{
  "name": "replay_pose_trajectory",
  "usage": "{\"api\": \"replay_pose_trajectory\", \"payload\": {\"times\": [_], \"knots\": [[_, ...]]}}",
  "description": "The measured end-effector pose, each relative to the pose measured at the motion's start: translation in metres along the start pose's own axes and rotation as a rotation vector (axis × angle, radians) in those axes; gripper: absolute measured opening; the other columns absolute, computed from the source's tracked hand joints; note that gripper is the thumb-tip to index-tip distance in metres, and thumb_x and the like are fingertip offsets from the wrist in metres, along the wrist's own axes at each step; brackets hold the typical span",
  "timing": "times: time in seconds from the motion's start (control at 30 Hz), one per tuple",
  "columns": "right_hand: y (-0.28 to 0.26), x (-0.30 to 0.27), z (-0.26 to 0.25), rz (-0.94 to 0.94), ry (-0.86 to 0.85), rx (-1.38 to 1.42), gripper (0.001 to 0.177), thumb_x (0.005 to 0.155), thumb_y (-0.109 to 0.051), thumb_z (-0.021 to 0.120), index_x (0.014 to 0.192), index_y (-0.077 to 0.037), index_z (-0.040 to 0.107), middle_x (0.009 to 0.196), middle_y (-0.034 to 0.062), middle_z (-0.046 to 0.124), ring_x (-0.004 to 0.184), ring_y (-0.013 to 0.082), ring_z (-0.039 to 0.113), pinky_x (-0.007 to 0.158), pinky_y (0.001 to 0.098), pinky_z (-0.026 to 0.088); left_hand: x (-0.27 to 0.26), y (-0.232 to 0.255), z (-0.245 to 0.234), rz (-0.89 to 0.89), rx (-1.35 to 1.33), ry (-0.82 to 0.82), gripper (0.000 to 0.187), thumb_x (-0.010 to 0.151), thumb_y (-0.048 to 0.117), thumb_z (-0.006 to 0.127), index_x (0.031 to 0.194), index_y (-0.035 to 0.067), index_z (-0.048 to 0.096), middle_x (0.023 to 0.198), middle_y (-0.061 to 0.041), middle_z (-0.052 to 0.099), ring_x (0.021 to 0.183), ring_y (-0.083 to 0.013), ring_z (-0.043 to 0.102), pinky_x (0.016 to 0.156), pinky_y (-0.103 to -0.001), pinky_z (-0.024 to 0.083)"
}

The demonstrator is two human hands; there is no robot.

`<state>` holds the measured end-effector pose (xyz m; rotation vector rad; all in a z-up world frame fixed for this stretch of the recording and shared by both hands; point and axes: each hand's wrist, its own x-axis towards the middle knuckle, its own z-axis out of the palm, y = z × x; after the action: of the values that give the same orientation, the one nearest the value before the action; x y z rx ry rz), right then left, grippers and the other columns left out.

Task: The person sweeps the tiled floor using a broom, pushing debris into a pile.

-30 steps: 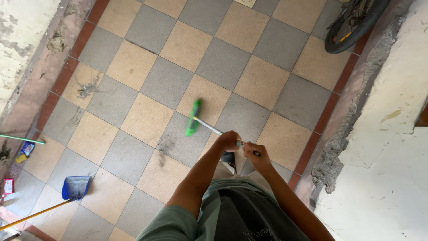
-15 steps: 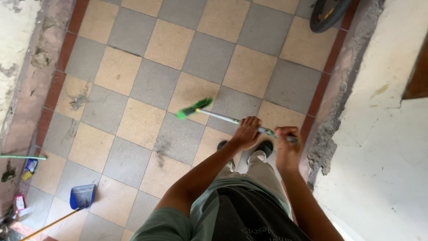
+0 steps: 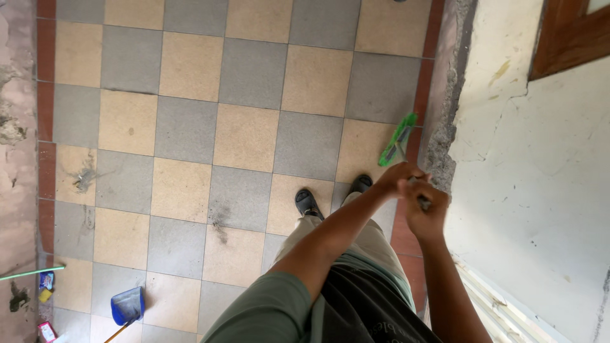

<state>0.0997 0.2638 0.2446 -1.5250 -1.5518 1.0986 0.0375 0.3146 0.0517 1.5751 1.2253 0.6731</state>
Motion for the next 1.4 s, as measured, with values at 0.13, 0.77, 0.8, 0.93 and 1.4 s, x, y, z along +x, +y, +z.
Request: {"api": "replay_pose_trajectory", "payload": {"times": [0.13,0.77,0.8,0.93,1.4], "knots": [[0.036,0.014,0.009,-0.061,-0.237,0.057,0.031,0.092,-0.007,0.071,0.066,-0.008,0.055,0.057,-0.005,0.044,0.05,0.0045,0.037,0.046,0.027,0.029,0.009,-0.052,0.007,0.007,-0.077,0.076,0.01,0.085,0.024,0.071,0.081,0.015,0.071,0.079,0.0,0.07,0.077,-0.0144,0.065,0.074,-0.034,0.053],[0.031,0.015,0.102,-0.295,-0.692,0.443,0.033,0.075,0.003,0.066,0.065,-0.009,0.038,0.065,-0.0031,0.036,0.059,0.0083,0.035,0.054,0.0302,0.03,-0.107,-0.068,-0.113,-0.37,0.122,0.255,0.029,0.087,0.031,0.073,0.072,0.006,0.077,0.085,-0.011,0.075,0.083,-0.0272,0.069,0.087,-0.044,0.053],[0.03,0.011,0.106,-0.3,-0.701,0.447,0.033,0.075,0.003,0.066,0.065,-0.009,0.038,0.065,-0.0031,0.036,0.059,0.0084,0.035,0.054,0.0302,0.03,-0.116,-0.068,-0.115,-0.374,0.125,0.265,0.029,0.087,0.031,0.073,0.072,0.006,0.077,0.085,-0.011,0.075,0.083,-0.0272,0.069,0.087,-0.044,0.053],[0.038,-0.003,0.122,-0.212,-0.801,0.511,0.034,0.081,0.0,0.066,0.068,-0.008,0.036,0.067,-0.0025,0.037,0.062,0.0099,0.033,0.059,0.0302,0.031,-0.155,-0.063,-0.133,-0.562,0.063,0.219,0.032,0.095,0.036,0.07,0.081,0.008,0.077,0.085,-0.012,0.075,0.079,-0.0245,0.069,0.084,-0.04,0.056],[0.08,0.0,0.143,0.365,-0.532,0.79,0.038,0.089,0.001,0.058,0.059,-0.01,0.038,0.06,0.0032,0.041,0.068,0.0179,0.05,0.104,0.0412,0.048,-0.205,-0.107,-0.155,-0.71,0.343,0.046,0.016,0.082,0.028,0.075,0.083,0.012,0.075,0.078,-0.008,0.075,0.074,-0.0226,0.072,0.075,-0.039,0.057]]}}
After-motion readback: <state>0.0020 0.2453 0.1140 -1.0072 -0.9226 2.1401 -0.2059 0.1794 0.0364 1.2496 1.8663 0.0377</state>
